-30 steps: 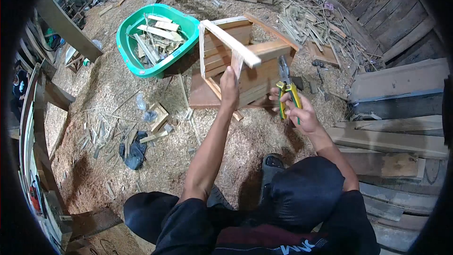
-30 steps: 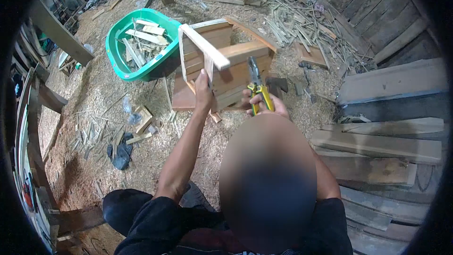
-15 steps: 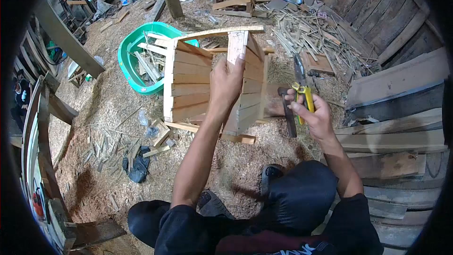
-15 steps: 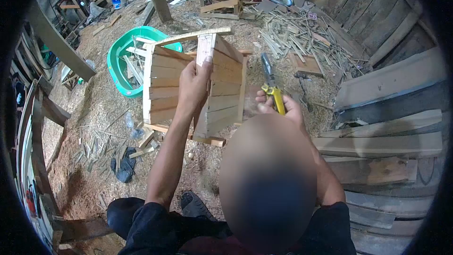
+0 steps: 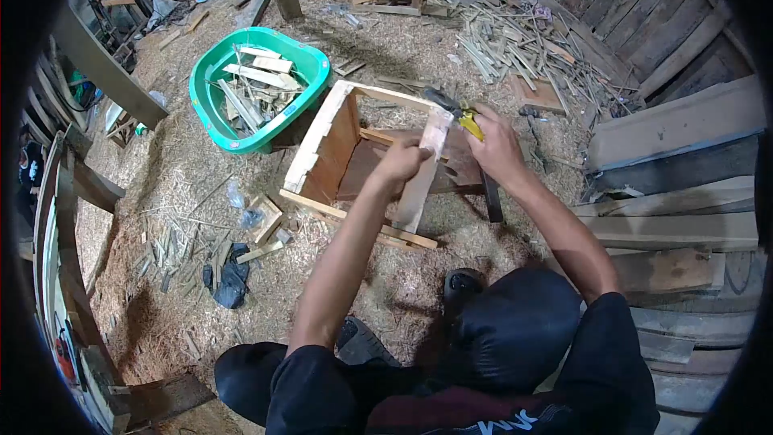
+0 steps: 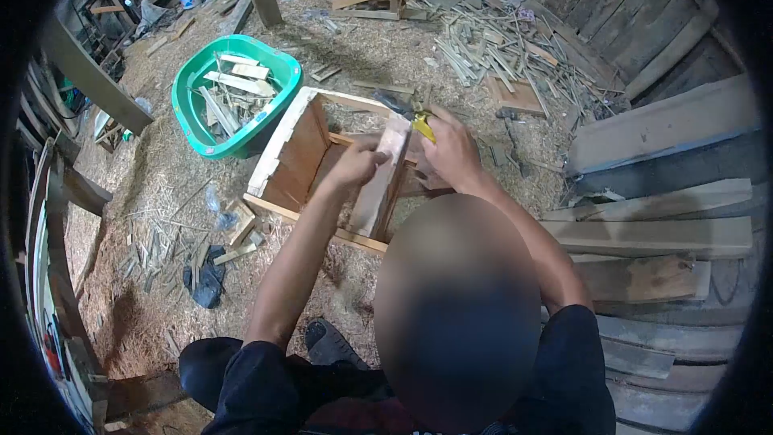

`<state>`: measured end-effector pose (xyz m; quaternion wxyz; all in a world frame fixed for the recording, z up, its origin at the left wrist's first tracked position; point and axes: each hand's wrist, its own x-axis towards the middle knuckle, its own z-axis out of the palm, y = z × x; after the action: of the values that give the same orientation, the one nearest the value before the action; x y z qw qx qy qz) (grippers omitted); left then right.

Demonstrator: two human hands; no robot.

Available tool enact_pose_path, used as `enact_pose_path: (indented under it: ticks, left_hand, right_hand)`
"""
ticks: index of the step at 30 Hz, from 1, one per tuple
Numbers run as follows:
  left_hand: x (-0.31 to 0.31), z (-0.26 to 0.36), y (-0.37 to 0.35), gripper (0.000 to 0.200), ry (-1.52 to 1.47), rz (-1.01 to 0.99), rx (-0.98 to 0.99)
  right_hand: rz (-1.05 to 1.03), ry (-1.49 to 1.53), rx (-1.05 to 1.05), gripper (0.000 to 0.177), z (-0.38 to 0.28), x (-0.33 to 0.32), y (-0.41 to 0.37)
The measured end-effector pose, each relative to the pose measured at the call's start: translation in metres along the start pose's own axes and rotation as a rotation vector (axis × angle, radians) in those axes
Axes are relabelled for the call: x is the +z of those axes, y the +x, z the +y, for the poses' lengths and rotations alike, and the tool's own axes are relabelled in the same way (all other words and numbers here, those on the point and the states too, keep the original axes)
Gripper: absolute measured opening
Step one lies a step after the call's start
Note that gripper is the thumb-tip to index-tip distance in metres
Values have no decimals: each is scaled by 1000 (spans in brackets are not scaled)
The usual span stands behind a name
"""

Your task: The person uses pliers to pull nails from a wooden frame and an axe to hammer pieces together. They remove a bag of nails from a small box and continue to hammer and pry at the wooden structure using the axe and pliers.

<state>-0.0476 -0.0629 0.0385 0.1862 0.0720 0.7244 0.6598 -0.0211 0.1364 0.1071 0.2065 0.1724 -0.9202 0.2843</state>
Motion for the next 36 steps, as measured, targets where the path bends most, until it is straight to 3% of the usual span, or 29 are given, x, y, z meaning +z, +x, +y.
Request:
enact_pose_path:
  ticks: [2, 4, 8, 11, 17, 20, 30, 36]
  left_hand:
    - [8, -5, 2, 35, -1, -14, -51]
    - [10, 13, -7, 37, -137, 17, -180]
    - [9, -5, 6, 28, -63, -12, -5]
    - [6, -22, 19, 26, -46, -33, 15]
    - [13, -2, 6, 39, 392, 128, -11]
    - [17, 1, 8, 48, 586, 105, -133]
    - [18, 5, 2, 51, 536, 105, -97]
    - [14, -7, 8, 49, 469, 84, -71]
  right_hand:
    - [55, -172, -97, 18, 21, 8, -11]
    - [-8, -142, 23, 18, 36, 13, -28]
    - [-40, -306, 36, 18, 37, 23, -50]
    - [-49, -399, 63, 25, 41, 47, -51]
    - [-145, -584, 10, 24, 41, 46, -38]
    - [-192, -585, 17, 22, 42, 44, -34]
    - [-129, -626, 44, 19, 41, 50, -34]
    - [-130, -660, -80, 20, 45, 49, -26]
